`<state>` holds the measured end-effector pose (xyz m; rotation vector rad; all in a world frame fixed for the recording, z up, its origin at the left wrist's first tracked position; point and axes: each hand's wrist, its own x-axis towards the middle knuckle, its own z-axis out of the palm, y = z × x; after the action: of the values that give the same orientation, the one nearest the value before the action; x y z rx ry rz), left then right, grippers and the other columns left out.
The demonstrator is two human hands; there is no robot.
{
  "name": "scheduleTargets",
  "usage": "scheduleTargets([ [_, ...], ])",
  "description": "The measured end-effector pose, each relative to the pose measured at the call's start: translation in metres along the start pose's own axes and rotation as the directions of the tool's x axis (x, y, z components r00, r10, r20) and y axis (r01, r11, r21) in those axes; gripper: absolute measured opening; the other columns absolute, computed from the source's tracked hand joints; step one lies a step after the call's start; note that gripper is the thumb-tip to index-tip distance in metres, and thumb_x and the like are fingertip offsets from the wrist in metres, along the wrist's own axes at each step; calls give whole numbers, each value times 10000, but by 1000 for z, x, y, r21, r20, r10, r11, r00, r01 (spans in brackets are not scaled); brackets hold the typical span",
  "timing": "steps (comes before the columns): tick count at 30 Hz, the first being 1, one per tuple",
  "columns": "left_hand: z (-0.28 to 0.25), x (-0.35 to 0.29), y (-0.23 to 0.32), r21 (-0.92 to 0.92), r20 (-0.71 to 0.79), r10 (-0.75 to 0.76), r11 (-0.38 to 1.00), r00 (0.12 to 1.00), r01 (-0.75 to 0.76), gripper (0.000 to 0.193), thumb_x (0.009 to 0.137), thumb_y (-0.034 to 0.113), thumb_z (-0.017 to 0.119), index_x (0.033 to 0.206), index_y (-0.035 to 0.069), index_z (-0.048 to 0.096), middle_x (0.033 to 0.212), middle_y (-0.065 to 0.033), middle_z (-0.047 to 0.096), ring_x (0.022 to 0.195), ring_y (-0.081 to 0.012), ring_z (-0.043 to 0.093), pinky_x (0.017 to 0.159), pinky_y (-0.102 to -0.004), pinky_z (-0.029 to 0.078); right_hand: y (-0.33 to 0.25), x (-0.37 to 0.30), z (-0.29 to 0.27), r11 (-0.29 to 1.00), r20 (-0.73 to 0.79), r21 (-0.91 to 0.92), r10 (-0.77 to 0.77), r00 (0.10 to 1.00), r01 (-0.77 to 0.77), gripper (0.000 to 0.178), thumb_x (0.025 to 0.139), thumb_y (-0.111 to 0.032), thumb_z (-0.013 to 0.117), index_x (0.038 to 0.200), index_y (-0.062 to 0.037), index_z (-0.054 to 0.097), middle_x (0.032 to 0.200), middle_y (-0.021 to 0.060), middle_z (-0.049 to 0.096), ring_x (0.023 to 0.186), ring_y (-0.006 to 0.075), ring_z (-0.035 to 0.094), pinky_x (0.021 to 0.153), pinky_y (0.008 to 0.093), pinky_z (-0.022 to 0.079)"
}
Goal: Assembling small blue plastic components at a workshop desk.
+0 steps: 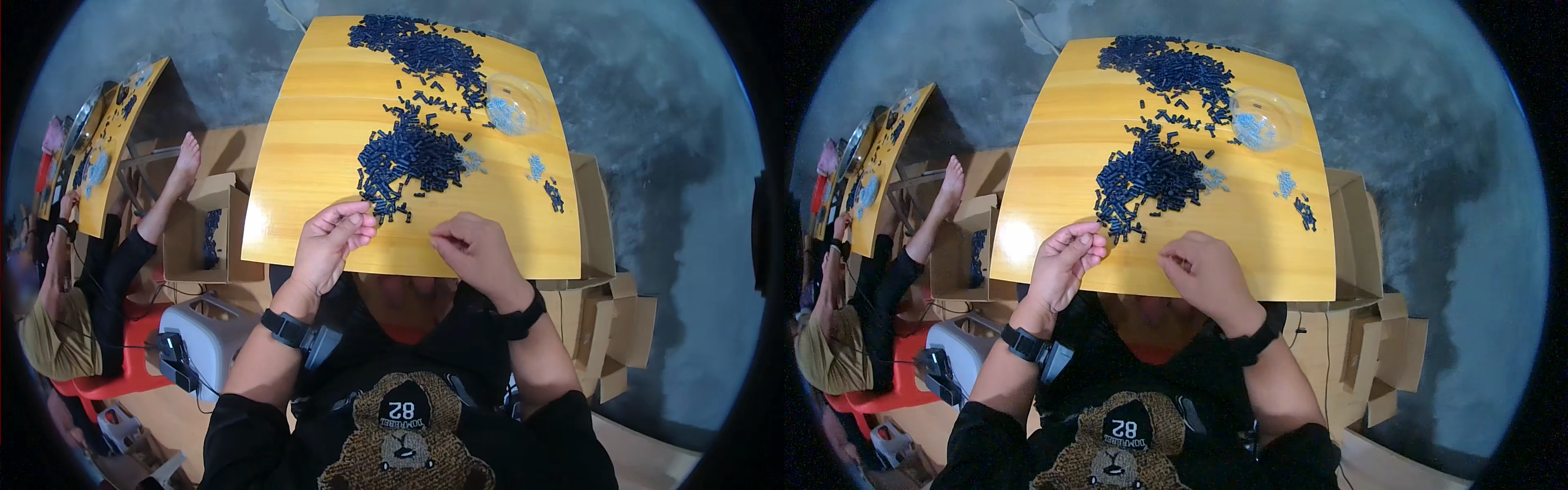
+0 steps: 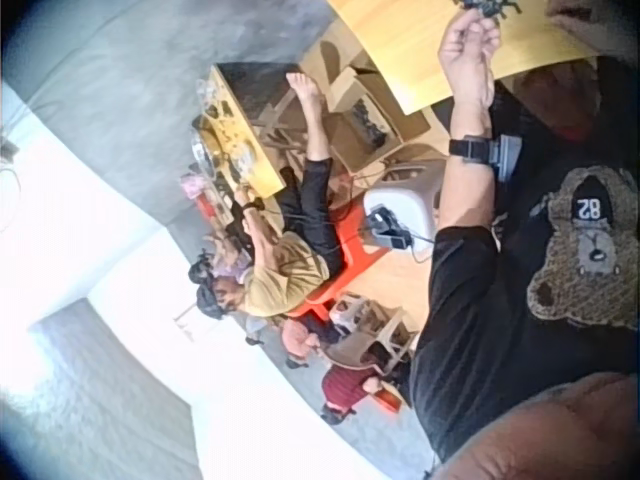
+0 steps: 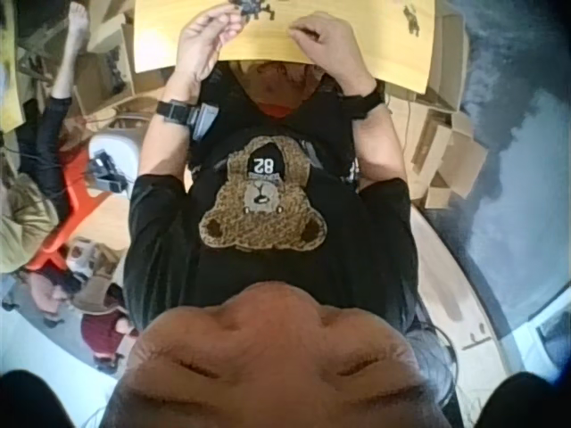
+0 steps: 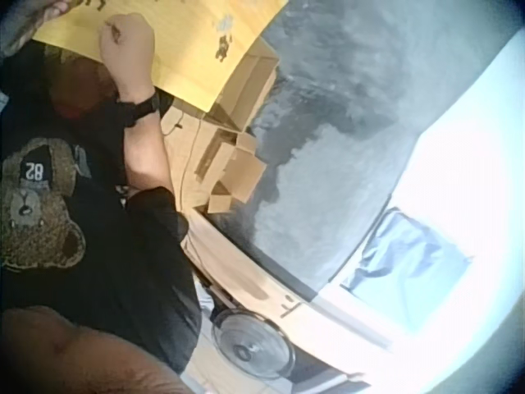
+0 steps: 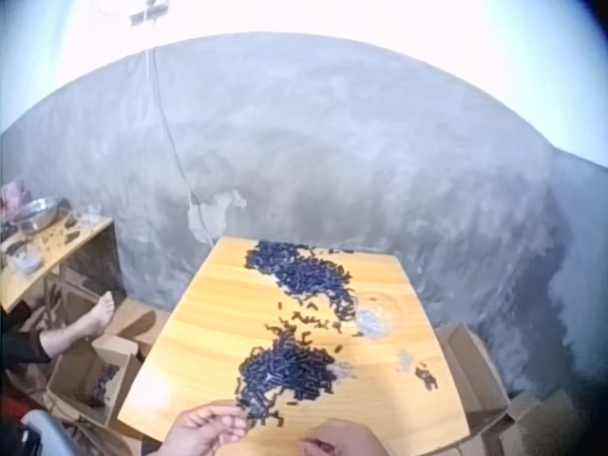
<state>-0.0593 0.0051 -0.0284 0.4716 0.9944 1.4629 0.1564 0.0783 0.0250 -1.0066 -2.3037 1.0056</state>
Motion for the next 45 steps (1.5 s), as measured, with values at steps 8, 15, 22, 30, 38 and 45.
scheduleTargets([
  [8, -9, -3, 2, -106, 52, -60, 992, 997, 66, 194, 887, 57, 522, 1066, 2, 571, 896, -88, 629, 789, -149, 607, 729, -254, 503, 2, 32, 37, 999, -183, 35, 46, 982, -41, 165, 735, -99, 640, 883, -27, 627, 718, 98, 563, 636, 235, 562, 568, 316, 447],
  [15, -9, 0, 7, -178, 61, -96, 978, 994, 105, 191, 886, 50, 518, 1065, 4, 569, 904, -102, 632, 808, -164, 609, 726, -268, 504, 8, 46, 38, 995, -148, -4, 103, 984, -105, 198, 717, -98, 654, 898, -23, 622, 730, 95, 563, 645, 237, 559, 574, 323, 451],
  [22, -8, 7, 11, -279, 113, -88, 953, 990, 117, 213, 888, 39, 496, 1093, 3, 538, 935, -112, 616, 817, -186, 609, 737, -284, 505, 12, 37, 14, 976, -76, -204, 64, 995, -78, 147, 762, -153, 614, 847, -34, 622, 720, 130, 558, 676, 306, 557, 618, 368, 459],
  [30, -20, 0, 9, -404, 150, -116, 899, 982, 168, 210, 886, 55, 501, 1087, 22, 553, 955, -119, 620, 858, -200, 607, 783, -332, 504, 37, 13, 24, 991, -204, 42, 132, 970, -126, 107, 767, -148, 626, 823, -64, 657, 705, 103, 576, 649, 255, 578, 564, 318, 454],
  [38, -22, 1, 5, -429, 127, -83, 894, 988, 130, 230, 890, 83, 499, 1114, 70, 551, 1001, -92, 617, 884, -181, 605, 771, -369, 502, 42, 6, 23, 995, -316, -53, -102, 943, 90, 82, 735, -108, 640, 812, -88, 655, 619, 72, 519, 590, 249, 540, 521, 339, 430],
  [45, -24, 10, 7, -477, 151, -74, 868, 986, 139, 325, 927, 118, 427, 1251, 104, 435, 1174, -115, 560, 1035, -196, 573, 863, -414, 478, 46, 11, 23, 997, -192, -80, 3, 981, -19, 88, 777, -137, 572, 825, -85, 624, 693, 109, 522, 696, 306, 534, 609, 395, 429],
])
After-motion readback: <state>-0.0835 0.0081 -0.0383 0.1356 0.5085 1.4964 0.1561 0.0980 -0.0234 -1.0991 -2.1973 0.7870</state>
